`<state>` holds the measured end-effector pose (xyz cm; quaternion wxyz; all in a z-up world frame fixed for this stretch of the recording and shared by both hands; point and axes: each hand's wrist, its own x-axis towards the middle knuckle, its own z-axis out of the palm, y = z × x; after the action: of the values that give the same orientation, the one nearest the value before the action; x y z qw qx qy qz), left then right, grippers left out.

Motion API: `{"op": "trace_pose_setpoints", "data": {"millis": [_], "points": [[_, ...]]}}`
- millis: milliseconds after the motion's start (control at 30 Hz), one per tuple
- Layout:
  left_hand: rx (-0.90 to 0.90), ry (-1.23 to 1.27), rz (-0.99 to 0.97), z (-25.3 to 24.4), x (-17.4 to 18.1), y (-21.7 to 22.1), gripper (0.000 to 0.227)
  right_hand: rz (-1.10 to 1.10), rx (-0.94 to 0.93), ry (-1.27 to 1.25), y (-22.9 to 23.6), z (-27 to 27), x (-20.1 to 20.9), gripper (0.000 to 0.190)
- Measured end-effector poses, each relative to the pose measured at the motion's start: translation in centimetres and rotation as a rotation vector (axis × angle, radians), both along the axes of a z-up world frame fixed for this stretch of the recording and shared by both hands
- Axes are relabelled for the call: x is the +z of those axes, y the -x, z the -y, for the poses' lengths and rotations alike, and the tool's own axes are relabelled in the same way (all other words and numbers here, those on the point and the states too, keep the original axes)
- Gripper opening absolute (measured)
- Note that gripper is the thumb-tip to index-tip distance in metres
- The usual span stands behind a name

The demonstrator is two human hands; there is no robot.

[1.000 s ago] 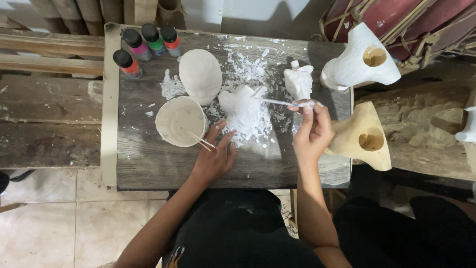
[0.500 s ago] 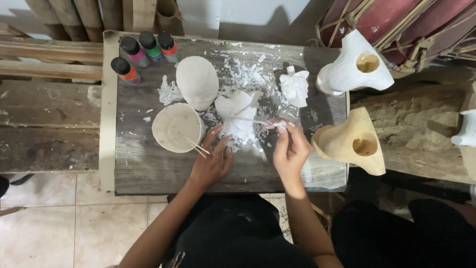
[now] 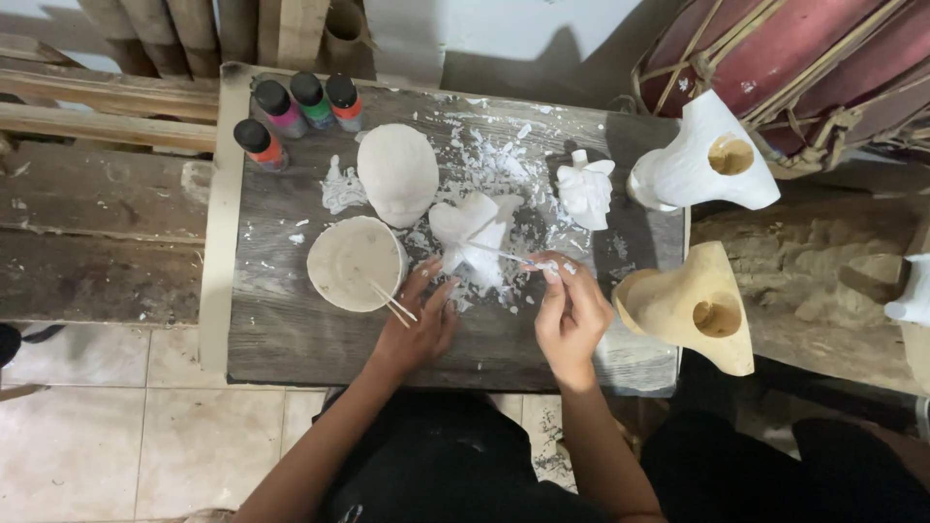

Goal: Applying white paste to a small figurine using a wooden stick

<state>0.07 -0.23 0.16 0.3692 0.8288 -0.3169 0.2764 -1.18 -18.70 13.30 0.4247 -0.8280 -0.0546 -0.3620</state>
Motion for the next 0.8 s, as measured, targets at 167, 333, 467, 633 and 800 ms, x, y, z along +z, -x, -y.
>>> {"op": "trace_pose_setpoints", "data": {"millis": [167, 333, 467, 633, 800], "points": [[0.025, -0.036, 0.041, 0.1, 0.0, -0.3, 0.044, -0.005, 0.016, -0.016, -0.2, 0.4, -0.7, 0.015], [0.011, -0.032, 0.037, -0.1, 0.6, -0.2, 0.048, -0.025, -0.013, -0.030, 0.9, 2.9, -4.4, 0.014], [0.021, -0.033, 0.048, -0.2, 0.9, -0.3, 0.045, -0.058, -0.056, -0.125, 0.8, 2.8, -2.6, 0.013], [0.019, -0.043, 0.059, -0.3, 1.0, 0.0, 0.045, -0.066, -0.074, -0.187, 1.4, 2.5, -0.9, 0.015], [0.008, -0.059, 0.059, -0.5, 0.7, 0.0, 0.044, -0.092, -0.072, -0.254, 3.2, 3.9, -3.5, 0.014]]}}
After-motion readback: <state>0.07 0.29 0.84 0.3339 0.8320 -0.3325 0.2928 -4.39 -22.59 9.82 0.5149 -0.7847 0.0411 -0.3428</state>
